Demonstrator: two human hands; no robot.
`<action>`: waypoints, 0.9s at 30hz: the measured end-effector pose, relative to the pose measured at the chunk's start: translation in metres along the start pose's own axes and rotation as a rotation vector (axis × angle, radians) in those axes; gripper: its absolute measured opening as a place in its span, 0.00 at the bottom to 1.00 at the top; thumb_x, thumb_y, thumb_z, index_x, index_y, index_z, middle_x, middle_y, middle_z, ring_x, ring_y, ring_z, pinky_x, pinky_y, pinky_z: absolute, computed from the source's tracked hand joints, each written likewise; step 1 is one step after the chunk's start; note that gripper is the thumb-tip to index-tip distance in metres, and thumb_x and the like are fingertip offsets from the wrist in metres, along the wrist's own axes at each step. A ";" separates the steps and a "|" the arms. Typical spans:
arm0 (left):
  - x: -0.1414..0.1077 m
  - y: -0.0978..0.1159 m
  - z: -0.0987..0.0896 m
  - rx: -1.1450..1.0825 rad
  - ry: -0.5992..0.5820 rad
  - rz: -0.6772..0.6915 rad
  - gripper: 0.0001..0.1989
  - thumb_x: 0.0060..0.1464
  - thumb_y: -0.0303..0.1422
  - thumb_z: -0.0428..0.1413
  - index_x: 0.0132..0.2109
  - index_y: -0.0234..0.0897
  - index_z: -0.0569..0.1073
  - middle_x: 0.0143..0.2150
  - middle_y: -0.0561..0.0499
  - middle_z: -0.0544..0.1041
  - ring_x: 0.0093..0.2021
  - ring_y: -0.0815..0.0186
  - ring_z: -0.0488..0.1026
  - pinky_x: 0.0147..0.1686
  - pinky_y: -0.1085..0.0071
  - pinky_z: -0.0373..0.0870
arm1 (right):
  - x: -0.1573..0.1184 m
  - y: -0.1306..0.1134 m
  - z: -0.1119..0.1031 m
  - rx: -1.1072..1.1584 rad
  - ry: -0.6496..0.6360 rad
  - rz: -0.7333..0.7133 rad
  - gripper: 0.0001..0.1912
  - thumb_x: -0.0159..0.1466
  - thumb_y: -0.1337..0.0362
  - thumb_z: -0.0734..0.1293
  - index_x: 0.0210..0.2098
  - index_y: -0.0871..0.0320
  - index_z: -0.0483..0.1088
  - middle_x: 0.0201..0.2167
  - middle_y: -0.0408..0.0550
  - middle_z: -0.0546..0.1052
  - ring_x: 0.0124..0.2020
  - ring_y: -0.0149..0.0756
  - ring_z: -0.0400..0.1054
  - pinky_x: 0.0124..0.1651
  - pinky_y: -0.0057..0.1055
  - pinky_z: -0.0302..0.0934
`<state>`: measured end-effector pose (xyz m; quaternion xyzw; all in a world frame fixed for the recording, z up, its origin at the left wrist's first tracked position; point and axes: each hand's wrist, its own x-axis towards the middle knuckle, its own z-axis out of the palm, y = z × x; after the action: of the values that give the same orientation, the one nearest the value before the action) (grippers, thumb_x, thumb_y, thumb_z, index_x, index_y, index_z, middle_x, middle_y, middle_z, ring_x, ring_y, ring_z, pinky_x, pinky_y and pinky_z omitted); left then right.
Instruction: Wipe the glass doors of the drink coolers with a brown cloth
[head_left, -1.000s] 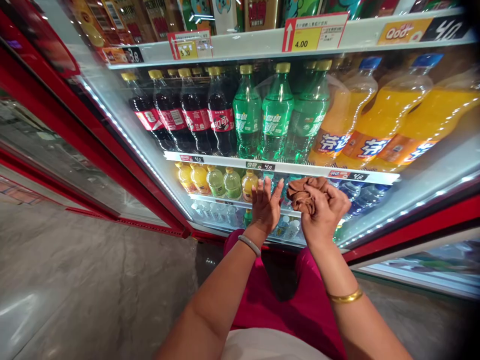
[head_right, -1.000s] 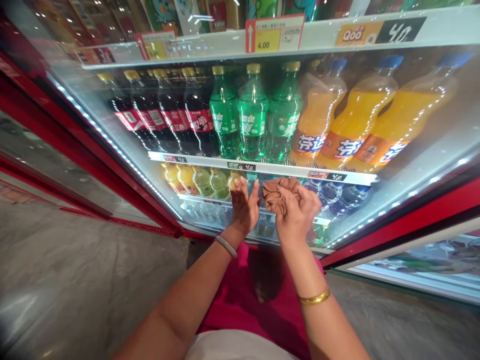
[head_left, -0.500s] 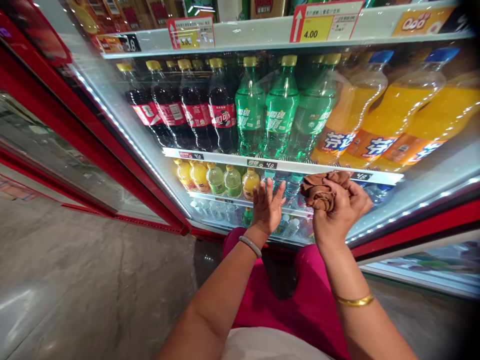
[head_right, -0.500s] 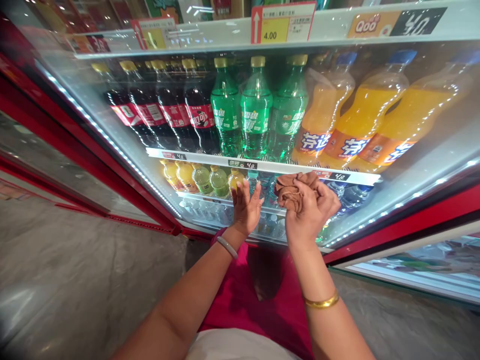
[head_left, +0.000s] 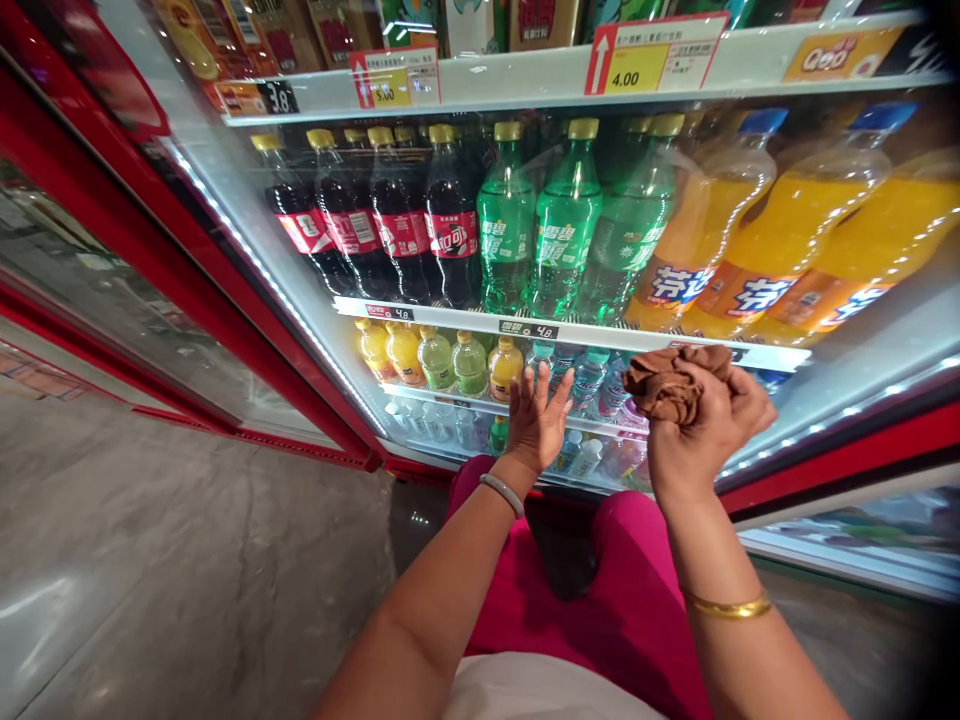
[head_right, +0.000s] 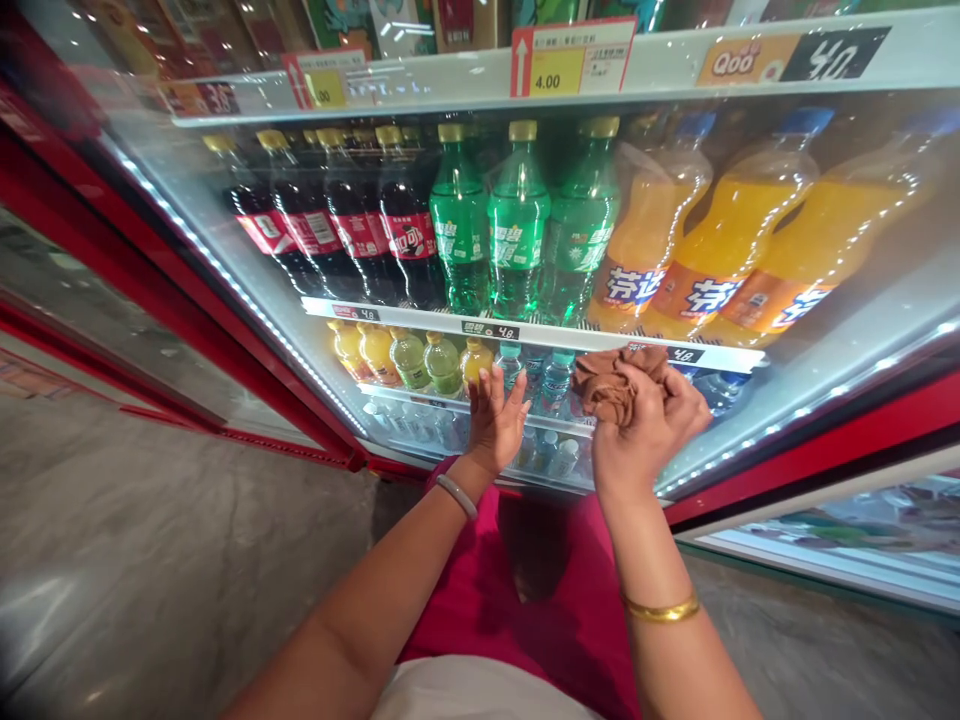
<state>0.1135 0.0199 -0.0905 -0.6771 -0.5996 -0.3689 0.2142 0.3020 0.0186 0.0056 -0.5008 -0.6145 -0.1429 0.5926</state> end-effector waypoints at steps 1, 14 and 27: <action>-0.001 0.001 0.001 -0.002 0.005 -0.005 0.46 0.62 0.28 0.61 0.77 0.53 0.44 0.79 0.39 0.49 0.76 0.42 0.52 0.72 0.39 0.51 | 0.006 -0.008 0.003 0.010 0.003 -0.014 0.21 0.60 0.61 0.68 0.53 0.52 0.76 0.54 0.56 0.70 0.57 0.54 0.65 0.61 0.57 0.53; -0.005 -0.005 0.002 0.011 -0.008 0.017 0.45 0.61 0.30 0.62 0.77 0.55 0.47 0.79 0.41 0.49 0.76 0.44 0.52 0.71 0.44 0.55 | -0.049 0.028 -0.001 -0.027 -0.163 -0.114 0.16 0.60 0.65 0.69 0.47 0.49 0.78 0.51 0.51 0.73 0.53 0.47 0.64 0.56 0.48 0.57; -0.007 -0.003 0.002 -0.058 -0.061 -0.014 0.44 0.66 0.30 0.57 0.77 0.57 0.40 0.80 0.40 0.44 0.76 0.42 0.53 0.72 0.39 0.48 | -0.054 0.013 0.012 -0.036 -0.211 -0.256 0.21 0.61 0.70 0.68 0.52 0.48 0.76 0.54 0.51 0.70 0.56 0.47 0.60 0.58 0.47 0.58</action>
<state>0.1107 0.0175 -0.0980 -0.6897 -0.5998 -0.3669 0.1732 0.2943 0.0096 -0.0502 -0.4412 -0.7294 -0.1749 0.4927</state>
